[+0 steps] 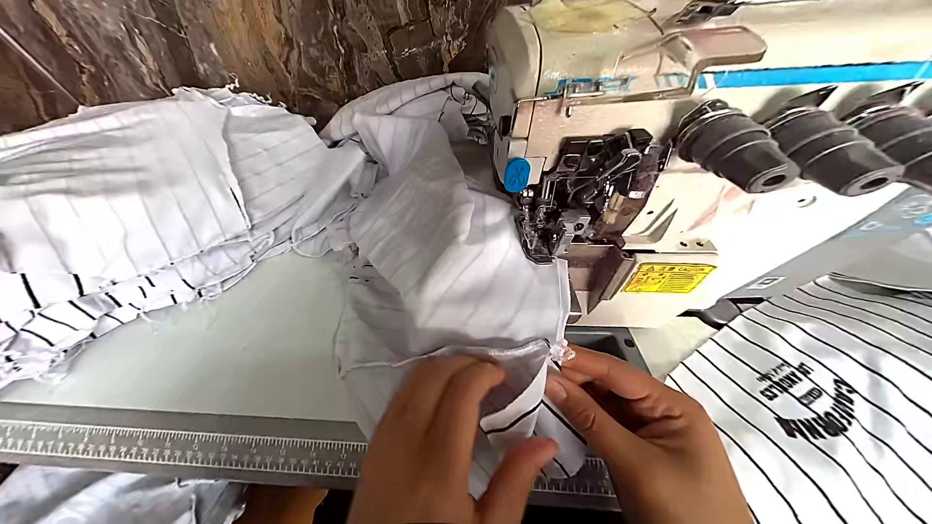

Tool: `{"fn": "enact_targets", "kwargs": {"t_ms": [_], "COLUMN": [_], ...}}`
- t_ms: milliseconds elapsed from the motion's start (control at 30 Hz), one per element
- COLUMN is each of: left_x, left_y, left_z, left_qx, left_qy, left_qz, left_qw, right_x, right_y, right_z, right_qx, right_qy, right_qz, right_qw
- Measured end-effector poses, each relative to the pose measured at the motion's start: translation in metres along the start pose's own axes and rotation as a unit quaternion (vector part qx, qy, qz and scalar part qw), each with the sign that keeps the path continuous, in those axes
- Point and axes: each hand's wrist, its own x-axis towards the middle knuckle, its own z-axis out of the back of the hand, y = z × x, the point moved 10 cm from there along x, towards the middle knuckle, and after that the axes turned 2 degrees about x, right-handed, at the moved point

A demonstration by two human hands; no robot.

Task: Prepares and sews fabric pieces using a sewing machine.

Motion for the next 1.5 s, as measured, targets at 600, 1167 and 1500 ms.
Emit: {"fn": "enact_targets", "kwargs": {"t_ms": [600,1167,1500], "left_x": [-0.031,-0.041,-0.048], "left_y": [-0.034,-0.039,-0.041], "left_z": [-0.013,-0.013,-0.02], "left_qx": [-0.003,0.036,0.036], "left_qy": [-0.137,-0.122,-0.146], "left_qz": [-0.175,-0.277,-0.291], "left_qw": [0.975,0.952,0.945], "right_x": [-0.039,-0.041,-0.036], "right_y": [0.013,0.023,0.016], "right_z": [0.007,0.007,0.011], "right_qx": [-0.024,-0.039,-0.028], "right_qy": [0.055,0.125,0.078], "right_qz": [-0.068,-0.079,-0.075], "right_qw": [0.996,0.988,0.994]}}
